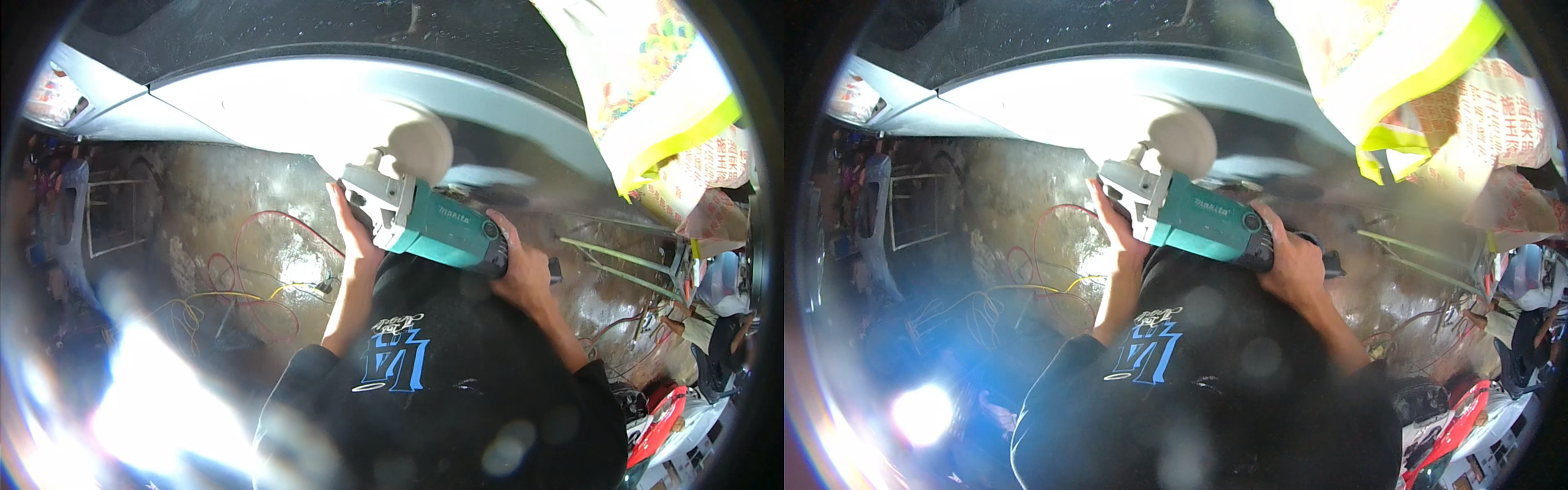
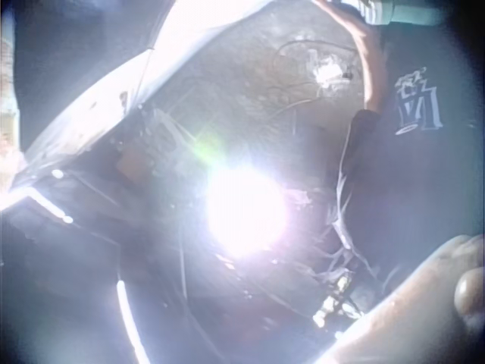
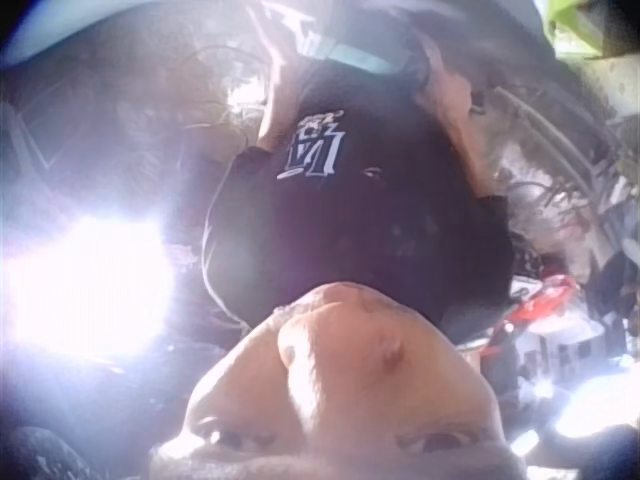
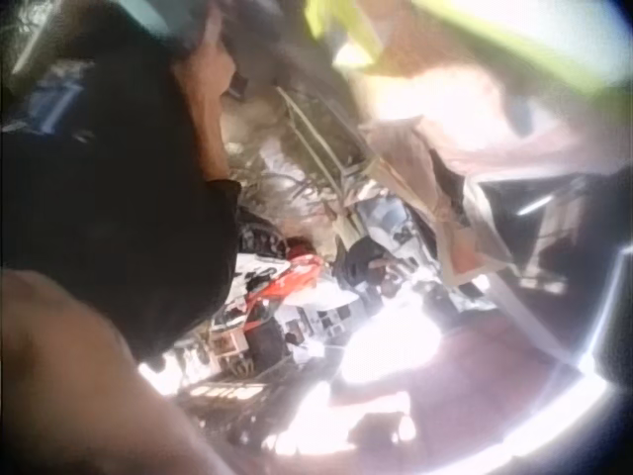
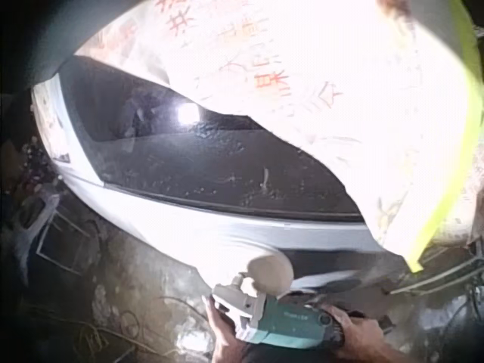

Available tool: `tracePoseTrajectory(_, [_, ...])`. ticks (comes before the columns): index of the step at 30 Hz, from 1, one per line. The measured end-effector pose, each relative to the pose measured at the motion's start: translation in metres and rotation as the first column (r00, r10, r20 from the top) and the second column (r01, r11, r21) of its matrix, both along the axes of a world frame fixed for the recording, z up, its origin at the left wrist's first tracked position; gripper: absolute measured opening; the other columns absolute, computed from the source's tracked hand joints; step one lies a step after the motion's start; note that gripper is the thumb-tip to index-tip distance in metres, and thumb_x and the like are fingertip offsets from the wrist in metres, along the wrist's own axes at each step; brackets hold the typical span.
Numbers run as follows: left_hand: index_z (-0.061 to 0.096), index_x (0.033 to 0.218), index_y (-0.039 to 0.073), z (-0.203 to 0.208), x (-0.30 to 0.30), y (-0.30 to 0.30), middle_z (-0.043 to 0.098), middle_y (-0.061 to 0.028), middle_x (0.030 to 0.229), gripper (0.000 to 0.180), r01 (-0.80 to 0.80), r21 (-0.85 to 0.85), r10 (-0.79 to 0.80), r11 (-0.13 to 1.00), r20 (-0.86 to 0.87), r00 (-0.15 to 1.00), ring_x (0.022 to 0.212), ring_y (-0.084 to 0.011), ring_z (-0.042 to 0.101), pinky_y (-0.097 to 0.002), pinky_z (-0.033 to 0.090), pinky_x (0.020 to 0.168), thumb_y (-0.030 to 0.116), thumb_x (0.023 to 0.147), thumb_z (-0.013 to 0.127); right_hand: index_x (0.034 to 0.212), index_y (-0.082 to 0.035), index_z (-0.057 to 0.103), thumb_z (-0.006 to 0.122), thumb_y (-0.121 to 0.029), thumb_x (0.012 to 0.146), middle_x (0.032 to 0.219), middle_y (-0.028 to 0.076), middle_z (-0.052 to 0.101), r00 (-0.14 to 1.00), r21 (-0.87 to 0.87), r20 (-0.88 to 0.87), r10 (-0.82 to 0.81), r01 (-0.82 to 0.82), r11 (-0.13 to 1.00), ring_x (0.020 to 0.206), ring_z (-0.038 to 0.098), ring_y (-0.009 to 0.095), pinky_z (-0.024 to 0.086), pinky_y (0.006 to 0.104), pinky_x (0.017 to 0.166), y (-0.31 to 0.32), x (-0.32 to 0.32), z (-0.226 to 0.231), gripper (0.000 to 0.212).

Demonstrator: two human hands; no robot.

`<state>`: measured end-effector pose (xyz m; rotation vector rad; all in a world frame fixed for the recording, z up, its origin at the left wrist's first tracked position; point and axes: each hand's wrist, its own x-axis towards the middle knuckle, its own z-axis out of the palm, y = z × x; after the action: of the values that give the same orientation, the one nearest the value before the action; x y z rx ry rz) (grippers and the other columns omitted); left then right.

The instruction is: The person uses a green electric polisher with a white pad to buff the rear quarter panel of a silver car. They pause to apply a white compound from a small container with their right hand, then resume polishing the same area.

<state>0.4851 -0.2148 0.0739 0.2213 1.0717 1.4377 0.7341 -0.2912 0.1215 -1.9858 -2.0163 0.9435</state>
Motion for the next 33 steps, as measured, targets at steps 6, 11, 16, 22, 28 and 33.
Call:
tracePoseTrajectory(6, [0.052,0.124,0.011,0.054,0.007,0.018,0.058,-0.0056,0.112,0.055,-0.086,0.06,0.088,0.994,-0.026,0.996,0.097,-0.0185,0.058,-0.0359,0.049,0.083,0.059,0.097,0.043,0.146,-0.028,0.031,0.071,-0.011,0.07,0.094,0.015,0.069,0.995,0.144,-0.085,-0.043,0.055,0.988,0.085,0.066,0.038,0.052,0.0478,0.073,0.002,-0.003,0.03,0.087])
tracePoseTrajectory(11, [0.055,0.12,0.009,0.067,-0.002,0.009,0.061,-0.0047,0.107,0.058,-0.057,0.125,0.065,0.991,-0.064,0.996,0.095,-0.0194,0.059,-0.0351,0.05,0.082,0.06,0.096,0.044,0.146,-0.028,0.03,0.07,-0.012,0.071,0.096,0.015,0.068,0.995,0.075,-0.097,0.013,-0.005,0.997,0.087,0.066,0.038,0.052,0.0481,0.073,0.005,-0.007,0.046,0.086])
tracePoseTrajectory(16, [0.055,0.119,0.008,0.083,-0.012,0.025,0.06,-0.0045,0.109,0.06,0.012,0.222,0.003,0.975,-0.069,0.998,0.095,-0.0187,0.059,-0.0351,0.05,0.082,0.062,0.095,0.042,0.147,-0.027,0.028,0.07,-0.011,0.07,0.1,0.018,0.067,0.991,0.114,-0.137,0.0,0.015,0.993,0.088,0.066,0.039,0.053,0.048,0.074,0.003,-0.012,0.054,0.089])
tracePoseTrajectory(22, [0.053,0.121,0.012,0.068,-0.048,0.024,0.058,-0.0053,0.113,0.057,-0.001,0.315,0.036,0.949,-0.104,0.994,0.101,-0.0205,0.059,-0.0382,0.05,0.086,0.061,0.097,0.039,0.148,-0.027,0.026,0.072,-0.01,0.068,0.097,0.018,0.068,0.987,0.139,-0.12,0.108,-0.091,0.986,0.083,0.067,0.039,0.054,0.0486,0.073,0.026,-0.031,0.046,0.093])
tracePoseTrajectory(28, [0.052,0.122,0.011,0.079,-0.002,0.01,0.055,-0.0056,0.115,0.056,-0.051,0.25,0.093,0.967,-0.161,0.983,0.102,-0.0197,0.056,-0.0372,0.047,0.088,0.06,0.097,0.041,0.147,-0.029,0.03,0.075,-0.012,0.067,0.1,0.018,0.068,0.983,0.317,-0.178,0.036,0.023,0.948,0.089,0.066,0.039,0.054,0.0482,0.078,0.005,0.001,0.023,0.093])
tracePoseTrajectory(33, [0.045,0.133,0.006,0.077,0.053,-0.009,0.052,-0.0083,0.126,0.067,0.114,0.057,-0.098,0.992,-0.233,0.967,0.112,-0.0217,0.051,-0.0378,0.039,0.099,0.061,0.094,0.046,0.141,-0.022,0.038,0.079,-0.013,0.062,0.11,0.016,0.067,0.979,0.323,-0.169,-0.112,0.163,0.932,0.097,0.065,0.038,0.054,0.0442,0.085,-0.024,0.041,0.003,0.089])
